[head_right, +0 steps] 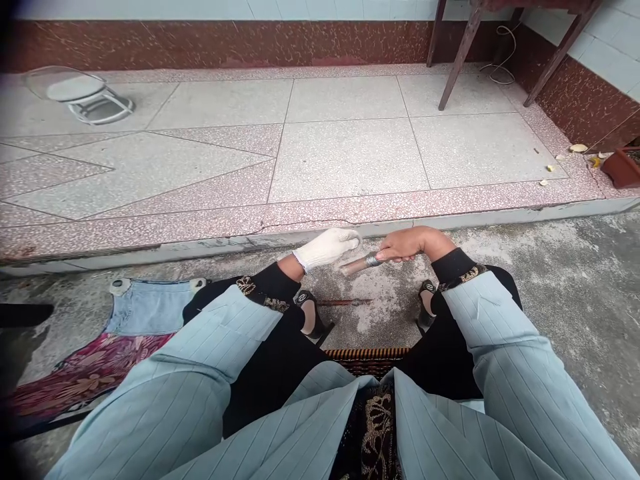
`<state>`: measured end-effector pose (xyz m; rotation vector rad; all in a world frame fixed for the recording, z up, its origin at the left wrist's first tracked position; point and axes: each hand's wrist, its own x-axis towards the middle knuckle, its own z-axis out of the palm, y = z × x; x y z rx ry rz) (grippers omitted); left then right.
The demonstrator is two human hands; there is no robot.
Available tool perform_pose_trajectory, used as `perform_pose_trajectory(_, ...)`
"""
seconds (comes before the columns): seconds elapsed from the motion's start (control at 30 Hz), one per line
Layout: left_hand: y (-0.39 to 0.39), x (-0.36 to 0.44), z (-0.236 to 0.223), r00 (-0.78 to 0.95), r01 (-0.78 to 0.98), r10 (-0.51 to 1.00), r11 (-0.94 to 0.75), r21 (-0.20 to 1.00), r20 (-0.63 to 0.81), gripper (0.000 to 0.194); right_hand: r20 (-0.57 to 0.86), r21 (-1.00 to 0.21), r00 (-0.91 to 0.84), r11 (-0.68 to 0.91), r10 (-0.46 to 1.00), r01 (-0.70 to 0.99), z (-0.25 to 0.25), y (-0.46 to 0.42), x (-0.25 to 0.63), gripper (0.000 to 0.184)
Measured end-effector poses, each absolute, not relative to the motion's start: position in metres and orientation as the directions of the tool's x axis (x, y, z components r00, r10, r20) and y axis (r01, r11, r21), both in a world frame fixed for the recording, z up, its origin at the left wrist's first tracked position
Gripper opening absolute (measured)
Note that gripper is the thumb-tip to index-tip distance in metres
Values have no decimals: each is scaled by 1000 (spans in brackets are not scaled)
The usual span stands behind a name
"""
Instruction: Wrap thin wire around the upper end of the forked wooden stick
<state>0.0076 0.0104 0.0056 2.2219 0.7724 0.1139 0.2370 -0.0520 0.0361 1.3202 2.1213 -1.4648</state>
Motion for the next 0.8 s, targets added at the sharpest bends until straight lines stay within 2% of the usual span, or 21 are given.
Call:
perform_pose_trajectory(0.07, 4, 6, 5, 810, 503, 550, -469, 725, -206, 29, -660, -408, -382, 118, 647, 905, 30, -46, 235, 40)
perform_pose_trajectory(0.1, 1, 6, 4, 808, 499, 541, -417, 760, -234, 31, -633, -346, -314, 105, 707, 932, 27, -42, 235, 39)
perform_pose_trajectory(0.17, -6, 5, 0, 816, 454, 505, -261, 852, -281, 35, -546, -331, -219, 32, 808, 943, 24, -36, 236, 38)
perform_pose_trajectory(0.2, -9, 4, -3, 828, 418, 475, -168, 893, -298, 37, -506, -373, -180, -26, 843, 928, 24, -35, 237, 39)
perform_pose_trajectory(0.27, -13, 3, -8, 852, 354, 416, -14, 935, -316, 40, -458, -554, -150, -149, 876, 819, 26, -35, 238, 42)
perform_pose_trajectory(0.33, -14, 3, -12, 868, 334, 380, 35, 942, -321, 41, -438, -777, -240, -230, 867, 586, 30, -39, 238, 46)
perform_pose_trajectory(0.37, -13, 3, -13, 869, 346, 379, -6, 938, -318, 42, -418, -857, -330, -246, 846, 453, 32, -43, 236, 50)
perform_pose_trajectory(0.43, -8, 3, -13, 867, 390, 397, -163, 906, -302, 41, -371, -922, -531, -237, 762, 305, 35, -49, 233, 56)
perform_pose_trajectory(0.53, 6, 3, -6, 871, 420, 420, -362, 833, -256, 32, -388, -918, -760, -150, 521, 367, 33, -54, 230, 58)
perform_pose_trajectory(0.6, 13, 3, 3, 876, 414, 433, -446, 793, -214, 25, -484, -863, -779, -70, 398, 500, 29, -52, 231, 57)
perform_pose_trajectory(0.67, 17, 3, 10, 874, 422, 445, -501, 756, -192, 24, -625, -732, -681, 16, 381, 681, 25, -47, 232, 53)
perform_pose_trajectory(0.73, 14, 3, 15, 866, 439, 445, -454, 776, -230, 28, -714, -516, -481, 83, 509, 853, 22, -41, 234, 46)
perform_pose_trajectory(0.8, 8, 4, 14, 857, 447, 416, -307, 840, -304, 35, -644, -328, -254, 40, 722, 944, 23, -34, 235, 43)
